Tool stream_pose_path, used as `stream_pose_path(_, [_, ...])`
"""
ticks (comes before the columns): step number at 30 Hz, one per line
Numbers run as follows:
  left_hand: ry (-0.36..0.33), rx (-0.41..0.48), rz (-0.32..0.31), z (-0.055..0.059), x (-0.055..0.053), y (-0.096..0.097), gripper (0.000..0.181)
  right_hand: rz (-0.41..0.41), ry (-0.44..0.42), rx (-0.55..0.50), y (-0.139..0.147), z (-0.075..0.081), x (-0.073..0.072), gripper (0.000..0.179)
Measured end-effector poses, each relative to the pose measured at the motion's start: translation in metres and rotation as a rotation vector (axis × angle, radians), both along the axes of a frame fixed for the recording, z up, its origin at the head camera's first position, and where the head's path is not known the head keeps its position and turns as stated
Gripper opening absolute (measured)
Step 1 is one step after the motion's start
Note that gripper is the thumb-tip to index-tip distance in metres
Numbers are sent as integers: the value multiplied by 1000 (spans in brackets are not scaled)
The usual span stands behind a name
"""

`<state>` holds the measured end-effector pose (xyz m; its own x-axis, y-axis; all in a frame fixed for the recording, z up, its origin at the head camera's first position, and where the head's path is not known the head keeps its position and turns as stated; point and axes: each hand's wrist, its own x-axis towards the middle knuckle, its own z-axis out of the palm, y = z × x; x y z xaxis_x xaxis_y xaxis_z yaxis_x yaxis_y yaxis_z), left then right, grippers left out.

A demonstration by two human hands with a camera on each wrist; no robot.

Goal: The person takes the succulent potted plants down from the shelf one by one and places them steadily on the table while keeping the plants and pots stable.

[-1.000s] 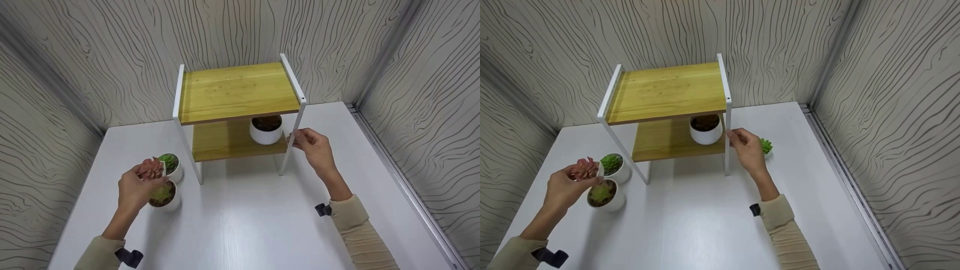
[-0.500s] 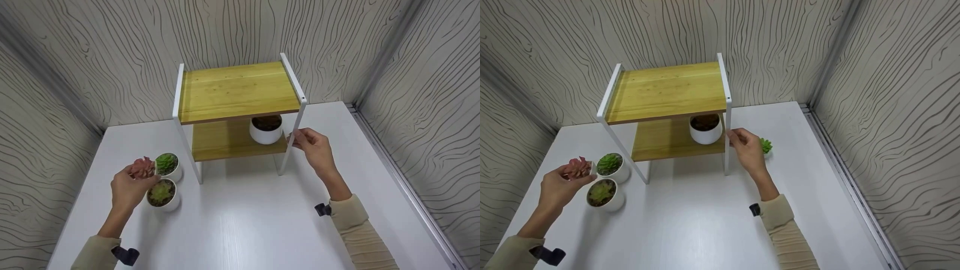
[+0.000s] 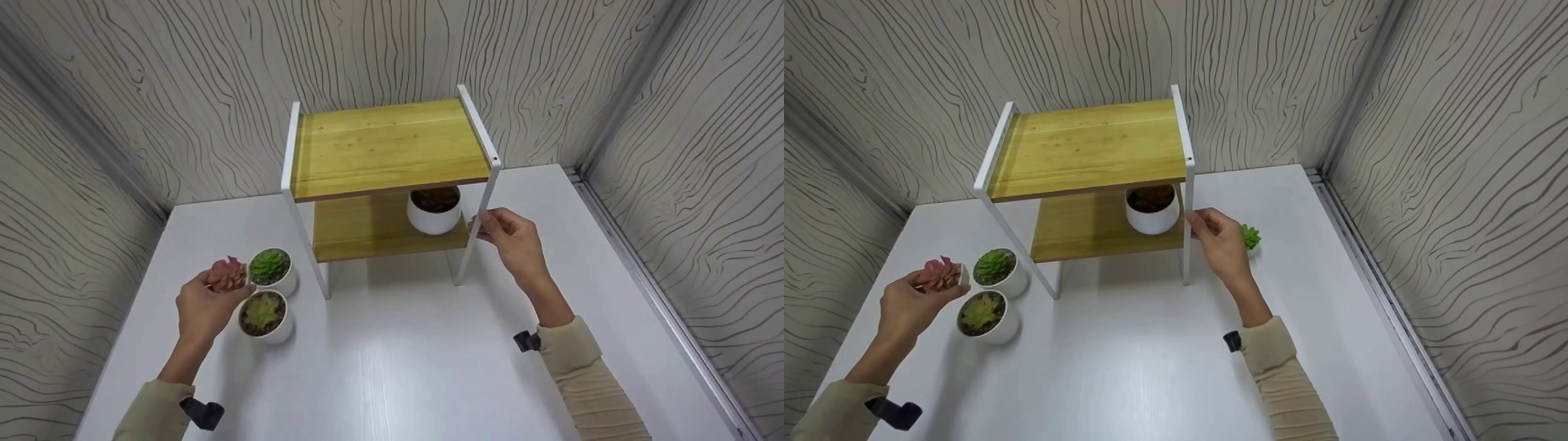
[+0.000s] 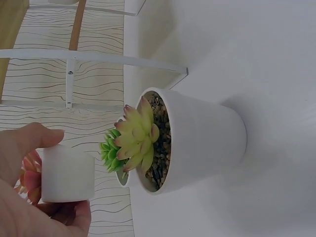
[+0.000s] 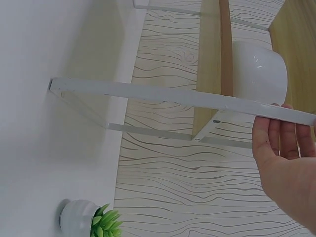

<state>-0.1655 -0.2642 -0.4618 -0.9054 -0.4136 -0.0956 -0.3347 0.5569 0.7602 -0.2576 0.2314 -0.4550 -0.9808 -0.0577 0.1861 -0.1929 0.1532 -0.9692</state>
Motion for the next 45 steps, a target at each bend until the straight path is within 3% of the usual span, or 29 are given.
stream_pose_path(9, [-20,22,7,-4,-3,-7,84,-17,-13,-1,1,0,0,41])
stream_pose_path(16, [-51,81,17,-13,-5,-17,89,-6,-1,-23,0,0,0,33])
stream_pose_path(22, [-52,93,30,-18,-7,-20,93,2,6,-22,1,-2,-1,37])
stream_pose_path(35, [-57,98,79,-30,-8,-26,87,8,4,-13,1,-3,-1,37])
stream_pose_path(45, [-87,137,98,-39,-13,-35,93,0,-1,-6,2,-3,-2,37])
